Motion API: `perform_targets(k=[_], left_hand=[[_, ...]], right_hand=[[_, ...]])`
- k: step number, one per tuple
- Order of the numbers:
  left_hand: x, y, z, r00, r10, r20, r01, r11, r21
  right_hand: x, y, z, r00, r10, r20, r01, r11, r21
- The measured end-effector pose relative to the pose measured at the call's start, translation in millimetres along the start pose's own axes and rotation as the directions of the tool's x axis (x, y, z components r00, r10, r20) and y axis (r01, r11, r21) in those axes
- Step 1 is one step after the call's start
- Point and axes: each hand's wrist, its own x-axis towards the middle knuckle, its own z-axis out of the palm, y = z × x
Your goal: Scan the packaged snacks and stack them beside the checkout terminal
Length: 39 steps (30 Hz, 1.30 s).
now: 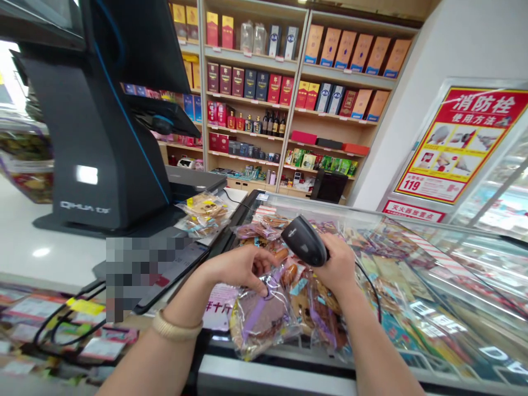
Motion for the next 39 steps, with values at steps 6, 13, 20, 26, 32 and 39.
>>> perform_targets(k=[6, 13, 20, 26, 32, 39], left_hand=[[2.2, 5.4, 0.1, 0.983, 0.001, -0.185, -0.062, 0.944, -0.323], [12.7, 1.7, -14.1, 0.771, -0.281, -0.571, -0.38, 0.517, -0.767], [18.3, 2.6, -27.7, 0.687, -0.532, -0.494, -0.494, 0.156, -0.855], [9.5, 5.3, -21.6, 0.807, -0.325, -0.494, -0.473, 0.147, -0.869], [6.0, 1.2, -12.7, 0.899, -0.116, -0.423, -0.395, 0.205, -0.895], [18.6, -3.4, -1.0, 0.902, -0.104, -0.42, -0.371, 0.313, -0.874]], right_hand=[[0.0, 0.6, -0.4, 0.998, -0.027, -0.063, 0.026, 1.0, -0.011], [-0.8, 2.7, -2.3, 0.988, 0.006, -0.156, -0.009, 1.0, -0.014], [0.8, -0.3, -3.1, 0.986, -0.011, -0.168, 0.008, 1.0, -0.013], [0.5, -0.6, -1.4, 0.996, -0.052, -0.074, 0.052, 0.999, 0.003], [0.4, -4.6, -1.1, 0.996, -0.083, 0.043, 0.079, 0.992, 0.093], [3.7, -12.2, -5.4, 0.978, -0.145, 0.147, 0.114, 0.973, 0.198]])
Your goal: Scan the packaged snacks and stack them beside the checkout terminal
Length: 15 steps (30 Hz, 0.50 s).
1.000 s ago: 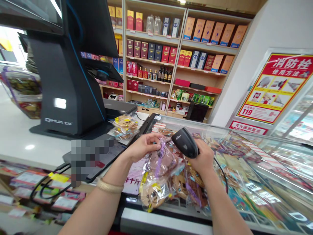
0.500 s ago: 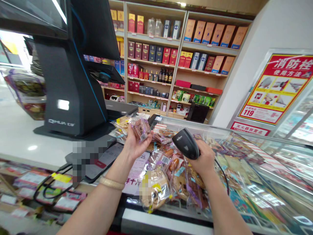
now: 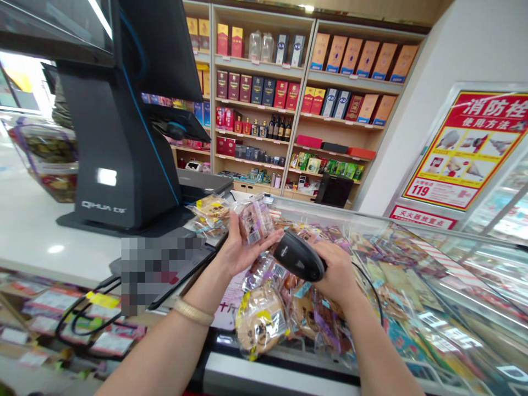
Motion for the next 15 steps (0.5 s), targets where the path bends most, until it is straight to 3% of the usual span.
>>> perform_targets(k=[9, 15], left_hand=[[3.5, -7.0, -0.8, 0.999, 0.039, -0.011, -0.037, 0.996, 0.087], [4.1, -2.4, -0.1, 0.996, 0.032, -0.08, -0.024, 0.996, 0.091]], right_hand=[[2.1, -5.6, -0.3, 0.997, 0.001, 0.076, 0.002, 0.999, -0.038], [2.2, -5.5, 0.8, 1.0, -0.007, 0.023, 0.007, 0.999, -0.035]])
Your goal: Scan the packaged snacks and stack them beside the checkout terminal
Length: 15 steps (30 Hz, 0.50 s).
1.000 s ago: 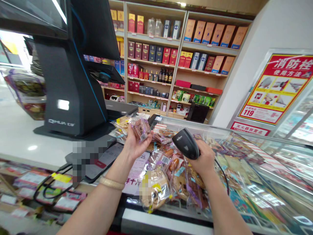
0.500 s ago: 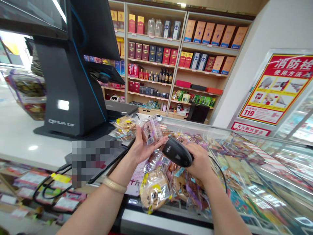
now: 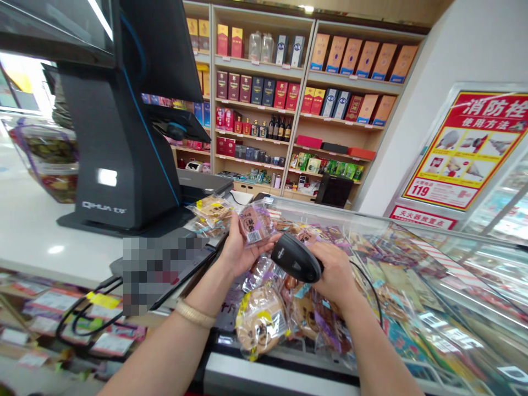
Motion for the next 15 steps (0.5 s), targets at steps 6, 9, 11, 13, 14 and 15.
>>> perform_targets(k=[6, 9, 11, 13, 14, 15], left_hand=[[2.7, 23.8, 0.4, 0.972, 0.196, -0.13, -0.227, 0.927, -0.298], [8.6, 42.0, -4.7, 0.958, 0.223, -0.181, -0.281, 0.855, -0.435], [11.9, 50.7, -9.0, 0.96, 0.179, -0.218, -0.264, 0.841, -0.472], [13.4, 54.6, -12.5, 0.956, 0.152, -0.249, -0.256, 0.846, -0.467], [13.6, 55.0, -13.7, 0.952, 0.154, -0.264, -0.264, 0.849, -0.458], [13.5, 54.6, -14.8, 0.949, 0.162, -0.272, -0.274, 0.85, -0.45]], right_hand=[[-3.4, 5.3, 3.5, 0.999, 0.01, -0.041, -0.009, 1.0, 0.008], [-3.6, 6.1, 4.2, 0.998, 0.009, -0.06, -0.009, 1.0, 0.008], [-3.4, 5.9, 4.2, 0.997, 0.001, -0.075, -0.001, 1.0, 0.0], [-3.4, 5.9, 4.1, 0.996, -0.007, -0.088, 0.006, 1.0, -0.008], [-3.6, 6.0, 4.1, 0.996, -0.006, -0.089, 0.005, 1.0, -0.012], [-3.9, 6.3, 4.2, 0.996, -0.005, -0.085, 0.004, 1.0, -0.016]])
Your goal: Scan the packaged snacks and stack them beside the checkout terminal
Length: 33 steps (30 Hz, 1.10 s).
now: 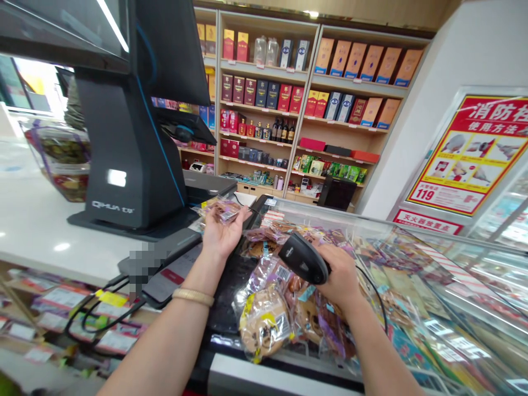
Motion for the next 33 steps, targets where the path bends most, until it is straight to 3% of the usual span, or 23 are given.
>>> perform_targets(k=[5, 8, 12, 18, 24, 26, 28, 30, 31, 33], left_hand=[[3.7, -1.9, -7.6, 0.999, -0.04, -0.01, 0.04, 0.997, 0.063], [10.1, -1.4, -12.3, 0.994, -0.006, -0.108, 0.023, 0.987, 0.159], [14.8, 0.9, -14.3, 0.974, 0.079, -0.21, -0.048, 0.988, 0.147], [4.4, -2.9, -9.2, 0.986, 0.119, -0.114, -0.116, 0.993, 0.033], [-1.3, -9.6, -16.7, 0.986, 0.117, -0.121, -0.081, 0.959, 0.272], [0.4, -12.8, -21.7, 0.974, 0.18, -0.139, -0.088, 0.86, 0.503], [1.6, -17.4, -26.0, 0.95, 0.289, -0.117, -0.097, 0.633, 0.768], [0.5, -22.3, -28.1, 0.932, 0.361, -0.039, -0.123, 0.415, 0.901], [-1.4, -24.2, -28.1, 0.939, 0.342, 0.033, -0.155, 0.335, 0.93], [-7.8, -25.5, -26.0, 0.964, 0.179, 0.197, -0.233, 0.206, 0.95]], right_hand=[[-1.6, 1.2, 0.4, 1.0, 0.017, 0.024, -0.017, 1.0, -0.003], [-1.5, 1.1, 0.7, 1.0, 0.021, 0.019, -0.021, 1.0, -0.001], [-0.6, 0.8, 0.9, 1.0, 0.01, 0.004, -0.01, 1.0, -0.002], [0.0, 1.0, 0.7, 1.0, 0.016, 0.001, -0.016, 1.0, 0.004], [-0.8, 1.3, 1.1, 0.999, 0.031, 0.011, -0.031, 0.999, 0.007], [-1.0, 1.6, 1.3, 0.999, 0.037, 0.01, -0.037, 0.999, -0.001], [-1.1, 1.9, 1.6, 1.0, 0.03, -0.003, -0.03, 1.0, -0.007], [-1.2, 2.1, 2.0, 0.999, 0.026, -0.021, -0.026, 1.0, -0.015], [-1.2, 2.3, 2.2, 0.999, 0.027, -0.027, -0.027, 0.999, -0.019], [-1.1, 2.5, 2.5, 0.999, 0.035, -0.028, -0.036, 0.999, -0.02]])
